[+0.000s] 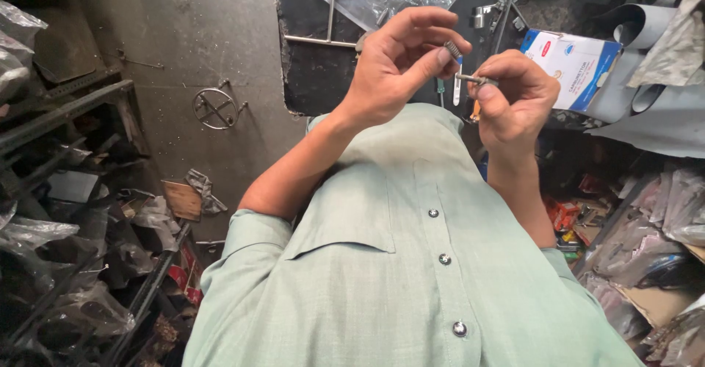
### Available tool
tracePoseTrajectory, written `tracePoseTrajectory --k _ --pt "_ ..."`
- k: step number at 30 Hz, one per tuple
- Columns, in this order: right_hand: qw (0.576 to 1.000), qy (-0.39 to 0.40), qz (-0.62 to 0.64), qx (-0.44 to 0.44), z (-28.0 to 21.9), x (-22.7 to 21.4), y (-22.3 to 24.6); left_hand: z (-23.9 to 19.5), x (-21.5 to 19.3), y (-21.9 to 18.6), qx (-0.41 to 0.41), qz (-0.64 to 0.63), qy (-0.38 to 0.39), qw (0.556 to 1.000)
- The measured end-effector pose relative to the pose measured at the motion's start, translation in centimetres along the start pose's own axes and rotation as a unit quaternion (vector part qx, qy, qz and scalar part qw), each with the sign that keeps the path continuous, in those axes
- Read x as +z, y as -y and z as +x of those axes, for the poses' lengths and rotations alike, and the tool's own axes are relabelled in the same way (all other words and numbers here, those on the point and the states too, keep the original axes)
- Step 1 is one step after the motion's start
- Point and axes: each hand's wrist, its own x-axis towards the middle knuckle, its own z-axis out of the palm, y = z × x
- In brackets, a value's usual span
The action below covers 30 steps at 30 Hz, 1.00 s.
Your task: The person works on a carburetor at a cluttered workbench. They first loosen a fitting with a wrench, then wipe parts and their hands with a cloth, handle small components, and finally use a long screwdriver to turn a screw on the carburetor body while holding it in one hand.
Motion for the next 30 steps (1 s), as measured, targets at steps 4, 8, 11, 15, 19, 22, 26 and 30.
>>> tracePoseTrajectory --k 4,8,11,15,19,22,26,30 --pt "0.999 -0.008 0.030 0.028 0.2 -0.1 -0.8 0.4 -0.4 0.3 -0.010 0.002 -0.012 1.000" --pt "0.990 -0.043 0.106 0.085 1.3 -0.7 -2.9 2.3 -5.5 6.0 -0.040 0.106 -0.039 0.993" --pt "0.973 -0.077 0.153 0.155 2.5 -1.8 -5.7 4.0 -12.0 12.8 -0.074 0.213 -0.119 0.967" --pt "0.942 -0.106 0.211 0.239 3.0 -3.1 -9.2 4.8 -20.1 19.3 -0.110 0.404 -0.235 0.877" --pt "0.935 -0.123 0.183 0.276 3.1 -3.3 -11.3 5.1 -22.1 20.1 -0.102 0.450 -0.244 0.853" --pt "0.926 -0.132 0.179 0.306 3.5 -3.1 -12.6 5.2 -20.7 17.7 -0.092 0.540 -0.212 0.809" --pt "0.911 -0.123 0.202 0.338 4.3 -2.7 -13.7 3.9 -20.3 16.6 -0.011 0.590 -0.208 0.780" --pt "0.911 -0.089 0.186 0.356 4.6 -1.7 -13.8 1.8 -17.0 12.4 -0.046 0.419 -0.125 0.898"
